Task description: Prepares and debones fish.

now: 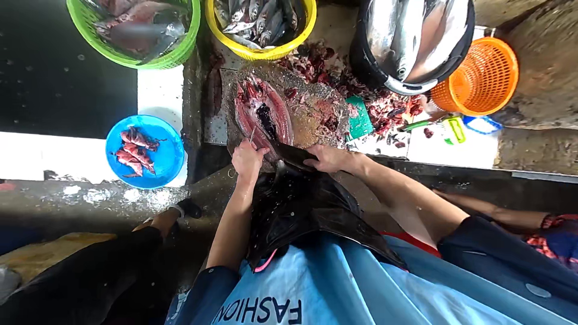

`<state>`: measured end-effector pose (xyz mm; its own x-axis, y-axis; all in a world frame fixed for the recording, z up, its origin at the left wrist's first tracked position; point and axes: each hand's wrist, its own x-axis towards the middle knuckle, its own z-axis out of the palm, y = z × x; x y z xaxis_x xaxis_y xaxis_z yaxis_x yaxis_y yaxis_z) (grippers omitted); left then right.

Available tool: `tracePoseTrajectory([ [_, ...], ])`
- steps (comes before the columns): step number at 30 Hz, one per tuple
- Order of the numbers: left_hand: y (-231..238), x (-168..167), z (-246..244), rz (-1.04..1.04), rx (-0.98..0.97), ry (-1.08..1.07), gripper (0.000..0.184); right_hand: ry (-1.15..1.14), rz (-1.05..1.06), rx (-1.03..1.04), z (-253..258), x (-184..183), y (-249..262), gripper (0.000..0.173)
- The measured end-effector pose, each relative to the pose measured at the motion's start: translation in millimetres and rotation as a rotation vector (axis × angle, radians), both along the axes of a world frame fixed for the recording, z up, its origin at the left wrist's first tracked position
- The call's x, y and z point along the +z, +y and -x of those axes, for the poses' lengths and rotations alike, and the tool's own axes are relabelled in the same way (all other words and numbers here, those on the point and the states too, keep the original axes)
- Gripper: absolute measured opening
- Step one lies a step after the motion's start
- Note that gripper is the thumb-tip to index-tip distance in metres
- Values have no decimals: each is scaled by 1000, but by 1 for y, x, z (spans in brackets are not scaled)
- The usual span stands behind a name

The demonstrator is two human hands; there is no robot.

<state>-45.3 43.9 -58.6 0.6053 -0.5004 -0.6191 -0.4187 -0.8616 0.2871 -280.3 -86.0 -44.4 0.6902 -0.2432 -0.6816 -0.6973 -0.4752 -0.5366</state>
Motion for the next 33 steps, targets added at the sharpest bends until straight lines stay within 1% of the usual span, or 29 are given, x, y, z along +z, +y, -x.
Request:
tracePoseTrajectory([
  [1,1,-1,0,-3,-1,-3,54,6,-35,33,3,0,-6,32],
  [3,1,-3,1,8,-2,-6,54,34,-34,99,7,2,-16,35],
  [5,3,-3,2,21,3,-2,53,115,28,175,3,19,-18,40],
  [6,4,-2,2,29,6,-1,52,173,74,218,-3,35,-16,41],
  [7,5,-1,2,36,8,0,51,217,148,257,-10,52,-9,39],
  [9,5,-1,1,44,9,5,49,248,318,292,-21,86,12,28],
  [11,4,0,0,37,15,25,50,314,410,313,-31,111,35,17],
  [13,5,0,-1,56,17,39,51,341,435,308,-29,123,46,14],
  [15,14,-2,-1,149,17,12,51,305,431,222,-11,124,40,17],
  [16,20,-2,1,221,18,-18,52,280,439,126,4,122,32,21],
  [18,30,-3,4,376,50,-69,49,251,504,-153,35,109,8,31],
  [20,35,-4,10,562,102,-89,40,199,641,-431,66,77,-20,29],
  [21,37,-5,14,643,136,-73,35,172,677,-540,78,58,-36,30],
  [22,38,-4,19,704,175,-44,32,151,683,-630,89,38,-50,35],
  [23,37,-3,24,755,223,4,31,170,681,-684,96,18,-66,43],
  [25,30,5,33,829,299,124,32,238,648,-730,98,-20,-98,67],
  [26,24,10,37,869,307,175,32,245,642,-727,97,-37,-112,78],
  [28,12,21,45,946,313,275,32,219,653,-683,96,-65,-133,88],
  [29,7,25,49,989,349,349,33,194,657,-667,95,-72,-138,91],
  [30,0,29,53,1028,413,449,34,145,667,-668,92,-70,-137,90],
  [31,-7,34,58,1059,506,576,37,38,696,-681,86,-59,-130,82],
  [33,-24,43,61,1112,669,821,42,-348,714,-677,61,-19,-97,52],
])
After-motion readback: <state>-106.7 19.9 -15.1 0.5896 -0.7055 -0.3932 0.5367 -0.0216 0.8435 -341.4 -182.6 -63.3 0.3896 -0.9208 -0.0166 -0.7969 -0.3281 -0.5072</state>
